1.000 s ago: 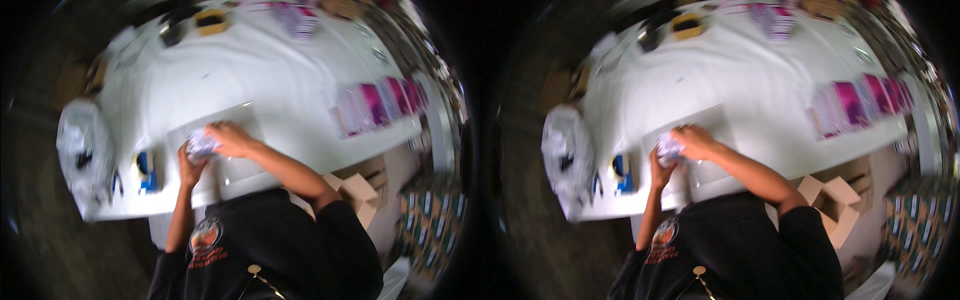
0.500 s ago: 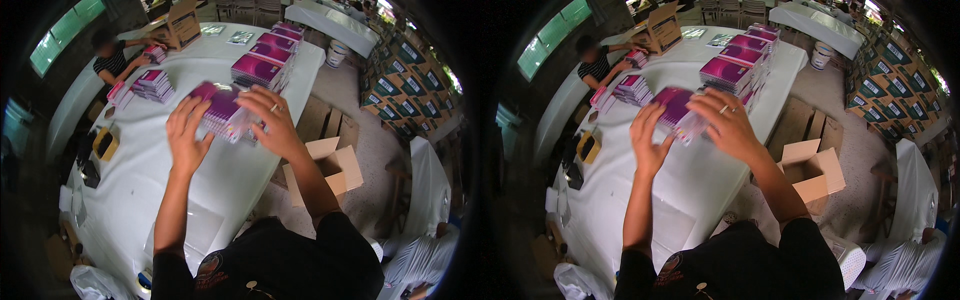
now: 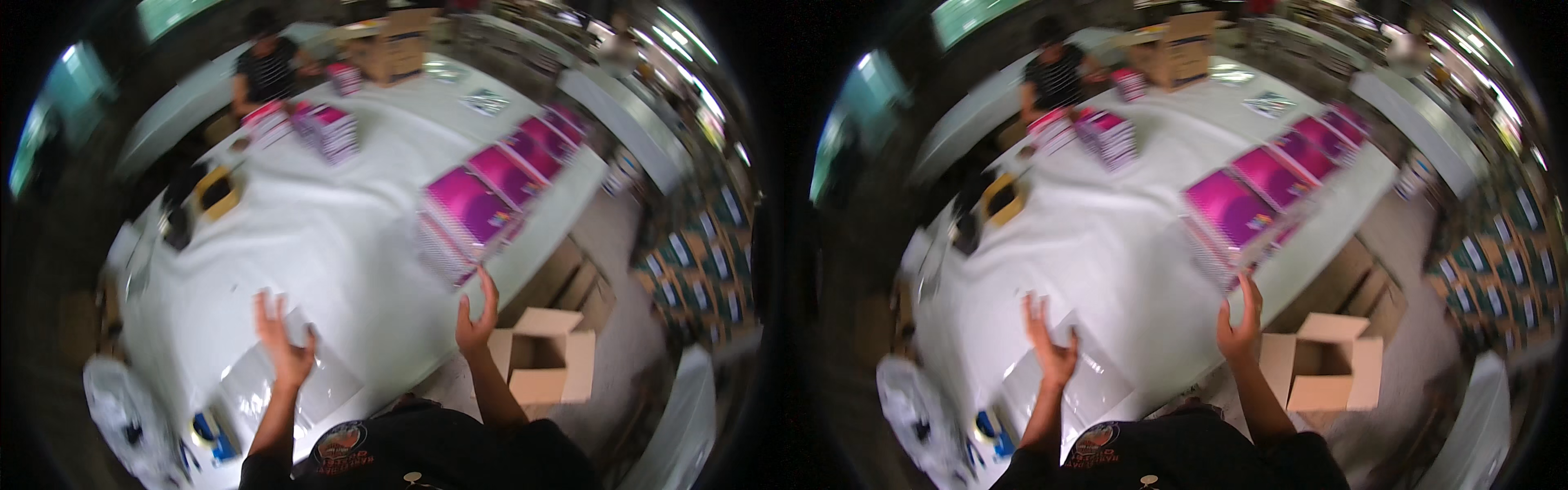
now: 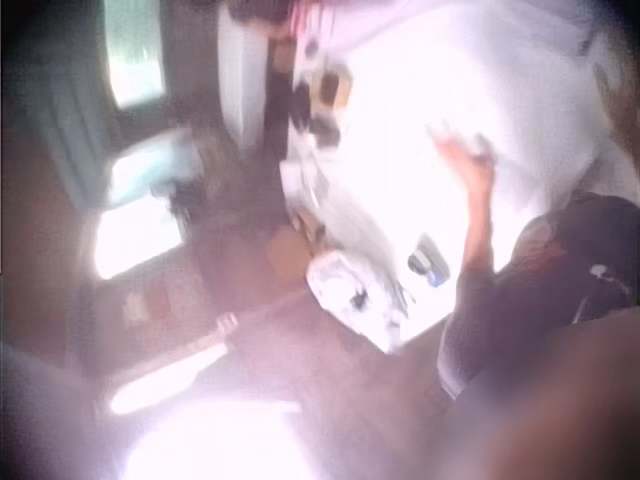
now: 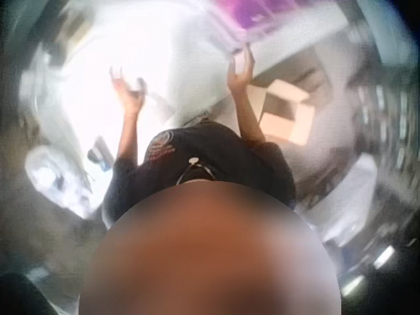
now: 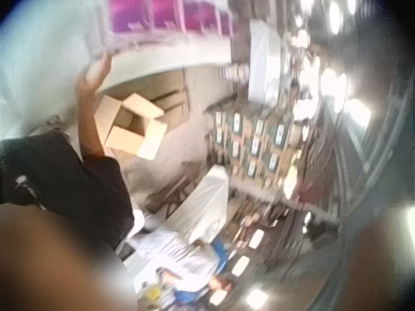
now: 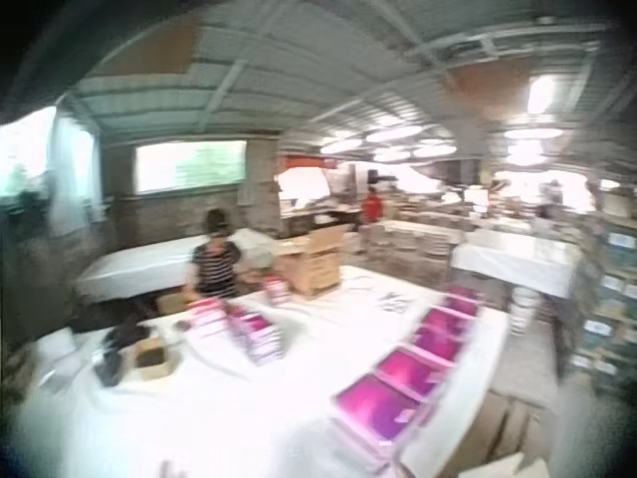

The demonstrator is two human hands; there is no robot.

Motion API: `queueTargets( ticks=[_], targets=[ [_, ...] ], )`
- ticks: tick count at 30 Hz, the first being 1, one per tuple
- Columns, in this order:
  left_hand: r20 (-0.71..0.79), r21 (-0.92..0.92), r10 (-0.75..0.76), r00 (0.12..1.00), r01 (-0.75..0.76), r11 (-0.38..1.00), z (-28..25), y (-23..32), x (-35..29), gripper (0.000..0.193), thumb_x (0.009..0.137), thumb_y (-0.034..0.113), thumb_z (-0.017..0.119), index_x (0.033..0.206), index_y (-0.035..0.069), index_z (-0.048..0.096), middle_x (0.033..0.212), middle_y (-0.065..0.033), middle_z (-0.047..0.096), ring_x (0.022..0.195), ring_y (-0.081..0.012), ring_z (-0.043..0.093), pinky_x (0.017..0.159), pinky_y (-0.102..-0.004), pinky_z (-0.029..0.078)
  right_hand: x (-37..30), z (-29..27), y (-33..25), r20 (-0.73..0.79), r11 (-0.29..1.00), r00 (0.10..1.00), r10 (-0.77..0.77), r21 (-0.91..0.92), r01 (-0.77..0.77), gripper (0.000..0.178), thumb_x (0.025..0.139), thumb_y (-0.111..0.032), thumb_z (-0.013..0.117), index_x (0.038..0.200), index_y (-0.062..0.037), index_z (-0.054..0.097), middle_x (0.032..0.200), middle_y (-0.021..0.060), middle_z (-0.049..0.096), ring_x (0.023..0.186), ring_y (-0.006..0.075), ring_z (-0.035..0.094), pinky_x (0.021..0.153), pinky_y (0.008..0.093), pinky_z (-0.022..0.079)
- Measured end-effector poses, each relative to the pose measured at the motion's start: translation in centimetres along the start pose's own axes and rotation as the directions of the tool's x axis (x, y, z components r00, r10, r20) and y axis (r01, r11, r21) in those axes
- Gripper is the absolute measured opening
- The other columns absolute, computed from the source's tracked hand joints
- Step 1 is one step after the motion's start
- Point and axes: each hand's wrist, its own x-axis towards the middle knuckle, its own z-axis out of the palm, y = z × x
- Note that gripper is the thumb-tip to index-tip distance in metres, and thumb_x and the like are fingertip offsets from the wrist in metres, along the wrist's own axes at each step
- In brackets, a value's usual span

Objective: The person packs colorful spiral-bound notebooks into clear plastic bags. They place a stack of notebooks into a bag, seal it with tape from a dispenser, and then place the packaged unit aside. The process is repeated for multiple sets of notebooks.

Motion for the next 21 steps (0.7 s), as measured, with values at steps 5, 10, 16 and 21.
queueTargets(
  ticks=[5, 10, 16, 21],
  targets=[
    [-0.634, 0.340, -0.338, 0.695, 0.643, 0.686, -17.9, -11.7, -13.5, 0.084, 0.070, 0.021, 0.071, 0.139, 0.002, 0.026, 0.142, -0.0234, 0.025, 0.133, -0.0380, 0.021, 0.108, -0.0466, 0.016, -11.5, 4.7, -3.2, 0.483, 0.984, 0.873, 0.065, 0.116, -0.138, 0.049, 0.079, -0.005, 0.057, 0.125, 0.0029, 0.043, 0.121, 0.0185, 0.052, 0.117, 0.0348, 0.044, 0.099, 0.0429, 0.032],
    [-0.488, -0.210, -0.751, 0.444, 0.776, 0.595, -17.4, -14.2, -30.4, 0.120, 0.057, 0.039, 0.084, 0.141, -0.002, 0.009, 0.144, -0.0213, 0.017, 0.134, -0.0305, 0.017, 0.110, -0.0394, 0.015, -16.6, 11.0, -6.1, 0.782, 0.991, 0.617, -0.083, 0.002, 0.131, 0.061, 0.080, -0.023, 0.059, 0.132, -0.0018, 0.036, 0.131, 0.0182, 0.043, 0.124, 0.0369, 0.035, 0.103, 0.0487, 0.024],
    [-0.653, -0.189, -0.661, 0.369, 0.766, 0.614, -15.2, -20.8, -30.7, 0.084, 0.067, 0.010, 0.076, 0.135, 0.001, 0.027, 0.110, -0.0169, 0.045, 0.103, -0.0300, 0.046, 0.093, -0.0370, 0.037, -18.7, 20.5, -6.2, 0.681, 0.795, 0.652, 0.334, -0.576, 0.193, 0.092, 0.073, -0.052, 0.064, 0.141, -0.0062, 0.021, 0.144, 0.0163, 0.025, 0.133, 0.0354, 0.021, 0.103, 0.0539, 0.021],
    [-0.510, -0.032, -0.703, 0.496, 0.806, 0.592, -20.5, -27.9, -25.6, 0.099, 0.064, 0.020, 0.080, 0.138, -0.001, 0.018, 0.115, -0.0209, 0.049, 0.104, -0.0351, 0.047, 0.091, -0.0425, 0.037, -16.6, 22.6, -8.2, 0.572, 0.646, 0.654, 0.495, -0.746, 0.164, 0.090, 0.069, -0.054, 0.067, 0.136, -0.0045, 0.032, 0.136, 0.0176, 0.039, 0.124, 0.0366, 0.036, 0.097, 0.0466, 0.035]
  ],
)
